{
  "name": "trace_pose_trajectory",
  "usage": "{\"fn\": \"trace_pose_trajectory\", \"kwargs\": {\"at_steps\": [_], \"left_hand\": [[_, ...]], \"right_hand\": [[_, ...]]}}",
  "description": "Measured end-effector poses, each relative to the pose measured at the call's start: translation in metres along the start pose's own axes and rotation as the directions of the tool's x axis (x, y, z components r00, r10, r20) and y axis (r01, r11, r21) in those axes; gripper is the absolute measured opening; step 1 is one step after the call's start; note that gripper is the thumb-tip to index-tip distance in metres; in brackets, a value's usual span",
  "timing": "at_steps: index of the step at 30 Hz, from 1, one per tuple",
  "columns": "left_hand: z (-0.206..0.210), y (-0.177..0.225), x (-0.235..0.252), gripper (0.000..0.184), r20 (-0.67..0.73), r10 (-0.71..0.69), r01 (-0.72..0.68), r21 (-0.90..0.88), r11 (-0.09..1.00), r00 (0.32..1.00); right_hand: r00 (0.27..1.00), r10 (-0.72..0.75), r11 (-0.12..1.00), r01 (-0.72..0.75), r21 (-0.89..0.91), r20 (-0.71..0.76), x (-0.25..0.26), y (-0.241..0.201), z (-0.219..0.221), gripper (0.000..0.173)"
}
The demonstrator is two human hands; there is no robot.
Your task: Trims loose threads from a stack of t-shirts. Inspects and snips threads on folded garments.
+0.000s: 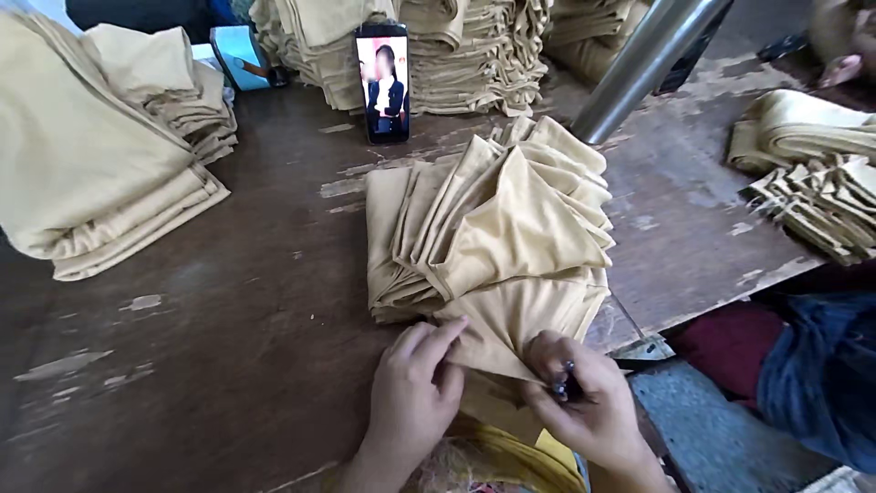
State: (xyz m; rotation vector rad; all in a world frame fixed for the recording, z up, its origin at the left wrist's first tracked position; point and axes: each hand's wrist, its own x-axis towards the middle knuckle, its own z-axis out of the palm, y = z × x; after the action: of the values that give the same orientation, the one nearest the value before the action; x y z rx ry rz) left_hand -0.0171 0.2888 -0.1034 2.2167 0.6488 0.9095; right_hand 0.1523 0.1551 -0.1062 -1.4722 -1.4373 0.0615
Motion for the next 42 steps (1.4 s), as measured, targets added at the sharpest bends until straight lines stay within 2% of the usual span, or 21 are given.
{"fn": "trace_pose_trajectory", "kwargs": {"at_steps": [2,4,5,7,8,10,12,13,15,17,20,22,24,25,27,29,32,35,38,39,42], "left_hand": [[-0.004,0.002,0.010,0.036,-0.027,-0.026,0.017,-0.290,0.957,0.999],[-0.013,0.006,0.018,0.034,0.018,-0.074,0.070,-0.585,0.808,0.997],[-0.016,0.007,0.022,0.034,0.054,-0.098,0.109,-0.668,0.737,0.994],[-0.015,0.008,0.026,0.035,0.100,-0.090,0.135,-0.747,0.651,0.991],[-0.014,0.009,0.027,0.039,0.103,-0.061,0.117,-0.746,0.656,0.993],[-0.012,0.010,0.029,0.047,0.067,0.033,0.019,-0.658,0.753,0.997],[-0.013,0.007,0.027,0.039,0.013,0.131,-0.106,-0.519,0.848,0.991],[-0.015,0.003,0.023,0.031,0.041,0.183,-0.146,-0.444,0.884,0.982],[-0.022,-0.007,0.010,0.026,0.270,0.242,-0.163,-0.283,0.945,0.932],[-0.025,-0.016,-0.006,0.015,0.464,0.246,-0.204,-0.140,0.969,0.851],[-0.032,-0.023,-0.024,0.012,0.522,0.252,-0.226,-0.114,0.968,0.815],[-0.047,-0.022,-0.030,0.016,0.576,0.254,-0.218,-0.132,0.967,0.777],[-0.061,-0.019,-0.029,0.025,0.653,0.263,-0.177,-0.196,0.965,0.710],[-0.064,-0.018,-0.027,0.028,0.652,0.283,-0.161,-0.241,0.957,0.703],[-0.057,-0.014,-0.025,0.028,0.546,0.316,-0.212,-0.246,0.946,0.776],[-0.040,-0.008,-0.023,0.025,0.401,0.294,-0.274,-0.108,0.956,0.867],[-0.010,-0.011,-0.024,0.019,0.121,0.233,-0.241,0.052,0.969,0.965],[-0.001,-0.017,-0.023,0.019,-0.021,0.195,-0.194,0.052,0.980,0.981],[-0.002,-0.010,-0.023,0.043,-0.018,0.211,-0.212,-0.047,0.976,0.977],[-0.001,-0.005,-0.024,0.042,-0.024,0.228,-0.229,-0.063,0.971,0.973],[0.005,0.002,-0.021,0.017,-0.065,0.285,-0.290,-0.098,0.952,0.956]], "right_hand": [[0.994,-0.006,0.996,-0.004,-0.088,-0.107,0.004,0.000,-0.012,0.019],[0.976,0.001,0.985,-0.038,-0.167,-0.216,0.008,0.003,-0.028,0.022],[0.965,-0.006,0.988,-0.035,-0.150,-0.262,0.012,0.002,-0.034,0.020],[0.936,-0.045,0.998,0.056,0.020,-0.348,0.024,-0.007,-0.035,0.014],[0.918,-0.055,0.985,0.114,0.129,-0.392,0.029,-0.013,-0.031,0.017],[0.905,-0.036,0.927,0.188,0.325,-0.424,0.035,-0.023,-0.021,0.019],[0.946,-0.030,0.906,0.162,0.392,-0.323,0.033,-0.023,-0.015,0.017],[0.970,-0.032,0.910,0.127,0.394,-0.239,0.030,-0.020,-0.012,0.015],[0.998,-0.022,0.934,0.039,0.356,-0.052,0.016,-0.013,-0.006,0.014],[0.992,-0.014,0.966,-0.020,0.256,0.129,0.000,-0.006,-0.001,0.022],[0.959,-0.078,0.996,0.084,-0.008,0.272,-0.021,-0.002,0.009,0.035],[0.938,-0.158,0.972,0.203,-0.120,0.308,-0.030,0.003,0.014,0.024],[0.927,-0.170,0.968,0.221,-0.121,0.333,-0.032,0.004,0.014,0.014],[0.925,-0.156,0.977,0.197,-0.084,0.346,-0.032,0.004,0.012,0.012],[0.926,-0.107,0.994,0.088,0.068,0.363,-0.028,0.002,0.006,0.013],[0.931,-0.080,0.979,0.007,0.202,0.355,-0.021,-0.002,0.000,0.017],[0.959,-0.085,0.943,-0.010,0.332,0.271,-0.012,-0.006,-0.007,0.017],[0.985,-0.067,0.931,0.003,0.364,0.162,-0.002,-0.008,-0.016,0.016],[0.986,-0.091,0.924,0.032,0.380,0.140,0.010,-0.009,-0.018,0.014],[0.982,-0.111,0.923,0.044,0.383,0.155,0.013,-0.011,-0.015,0.015],[0.965,-0.188,0.901,0.096,0.422,0.183,0.017,-0.016,-0.007,0.015]]}}
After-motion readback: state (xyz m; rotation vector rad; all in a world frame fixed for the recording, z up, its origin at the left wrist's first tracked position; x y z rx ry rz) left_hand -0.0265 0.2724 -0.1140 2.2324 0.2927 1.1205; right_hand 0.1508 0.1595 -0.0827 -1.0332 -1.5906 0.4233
